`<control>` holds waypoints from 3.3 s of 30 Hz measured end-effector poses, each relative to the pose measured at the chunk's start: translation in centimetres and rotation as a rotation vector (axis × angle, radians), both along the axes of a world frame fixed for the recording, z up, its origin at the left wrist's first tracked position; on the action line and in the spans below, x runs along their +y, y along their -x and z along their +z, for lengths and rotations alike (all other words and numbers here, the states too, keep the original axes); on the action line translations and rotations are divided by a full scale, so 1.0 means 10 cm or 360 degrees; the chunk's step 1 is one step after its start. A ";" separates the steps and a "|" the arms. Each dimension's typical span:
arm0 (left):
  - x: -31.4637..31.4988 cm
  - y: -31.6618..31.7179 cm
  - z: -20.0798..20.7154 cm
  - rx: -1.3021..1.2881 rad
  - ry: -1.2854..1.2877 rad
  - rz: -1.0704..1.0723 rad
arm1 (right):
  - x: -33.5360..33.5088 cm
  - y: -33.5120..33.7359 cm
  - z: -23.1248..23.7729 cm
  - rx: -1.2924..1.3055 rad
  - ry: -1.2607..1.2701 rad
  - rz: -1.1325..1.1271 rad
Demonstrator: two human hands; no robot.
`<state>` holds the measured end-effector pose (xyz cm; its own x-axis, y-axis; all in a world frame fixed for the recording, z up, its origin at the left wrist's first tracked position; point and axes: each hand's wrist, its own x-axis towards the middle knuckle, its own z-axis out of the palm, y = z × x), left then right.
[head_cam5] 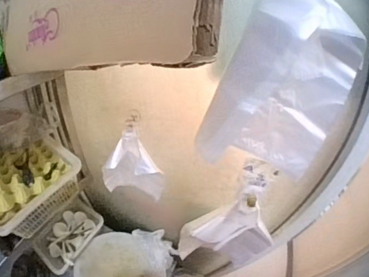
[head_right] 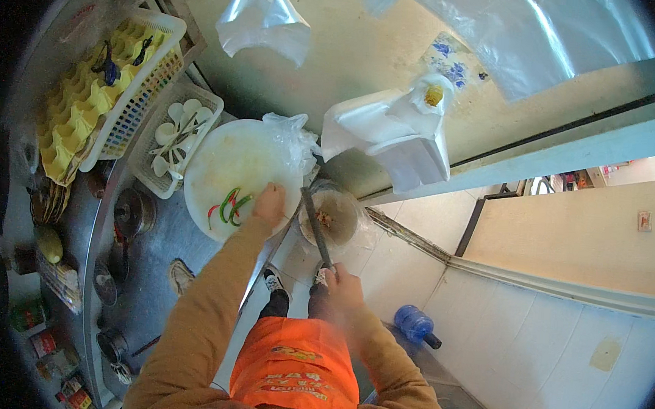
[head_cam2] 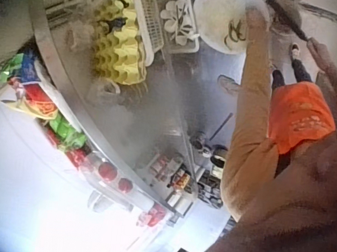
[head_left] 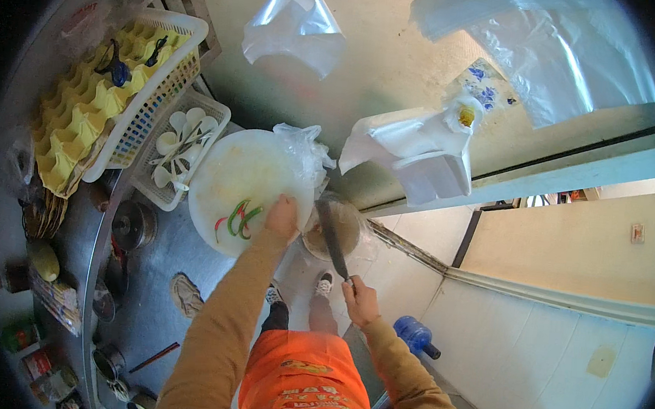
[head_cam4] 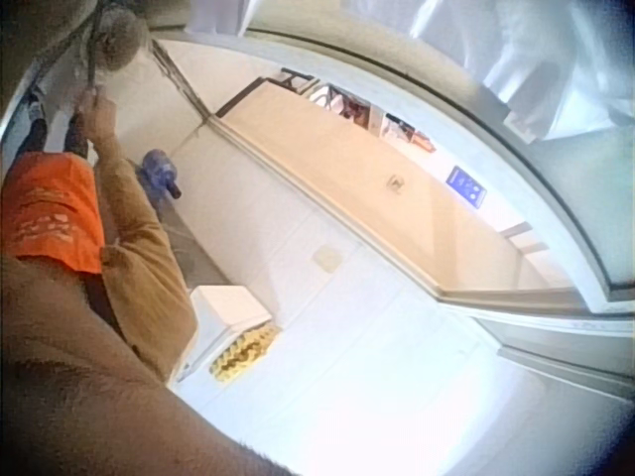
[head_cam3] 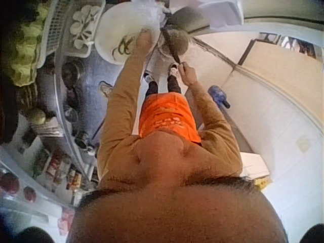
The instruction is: The person unpacks red and green chilies and garlic cloves, then chops them on a cutting board using a cleaver. The person peels garlic cloves by hand and minces the chilies and garlic together.
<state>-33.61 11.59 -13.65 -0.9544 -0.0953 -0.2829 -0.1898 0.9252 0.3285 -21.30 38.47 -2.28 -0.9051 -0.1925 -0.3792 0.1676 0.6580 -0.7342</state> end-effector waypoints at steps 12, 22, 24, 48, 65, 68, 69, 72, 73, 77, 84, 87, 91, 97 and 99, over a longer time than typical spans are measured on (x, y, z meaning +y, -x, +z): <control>-0.10 -0.77 0.30 0.0838 -0.0335 0.0307 | 0.02 0.18 -0.02 0.0023 0.0020 0.0220; -0.93 -0.83 0.24 0.0296 -0.0074 0.0720 | -0.29 0.11 -0.26 0.0006 0.0015 0.0372; -1.03 -0.75 0.23 0.0331 -0.0209 0.0902 | -0.29 0.11 -0.28 0.0008 0.0014 0.0388; -1.42 -0.50 0.36 0.0098 0.0301 0.0081 | -0.18 0.24 -0.60 -0.0200 0.0038 0.0286; -1.04 -0.70 0.35 0.0476 0.0059 0.0541 | -0.16 0.27 -0.58 -0.0039 0.0096 0.0379; -0.87 -0.78 0.27 0.0403 0.0133 0.0549 | -0.15 0.29 -0.54 -0.0094 0.0033 0.0408; -0.83 -0.78 0.23 0.0425 0.0148 0.0498 | -0.15 0.29 -0.52 -0.0145 0.0000 0.0414; -0.76 -0.77 0.12 0.0442 0.0103 0.0392 | -0.16 0.29 -0.47 -0.0139 0.0026 0.0425; -0.75 -0.78 0.09 0.0465 0.0057 0.0363 | -0.16 0.28 -0.45 -0.0108 0.0047 0.0427; -0.74 -0.88 0.04 0.0565 -0.0094 0.0263 | -0.20 0.26 -0.39 -0.0029 0.0092 0.0453; -0.66 -1.04 0.12 0.0762 -0.0054 0.0309 | -0.22 0.28 -0.32 -0.0080 0.0017 0.0626; -0.66 -1.04 0.09 0.0717 -0.0001 0.0338 | -0.24 0.28 -0.34 -0.0077 0.0003 0.0719; -0.67 -1.03 0.01 0.0791 0.0000 0.0342 | -0.31 0.30 -0.39 0.0079 0.0023 0.0745; -0.70 -1.00 -0.08 0.0791 0.0022 0.0324 | -0.48 0.39 -0.36 0.0125 -0.0086 0.0897; -0.71 -0.99 -0.09 0.0737 0.0041 0.0319 | -0.53 0.42 -0.32 0.0105 -0.0076 0.0926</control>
<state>-23.67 4.44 -14.55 -0.9413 -0.2912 0.1707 -0.2046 0.8944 0.3976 -25.51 33.21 -5.51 -0.6777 -0.6488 -0.3460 -0.2763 0.6608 -0.6978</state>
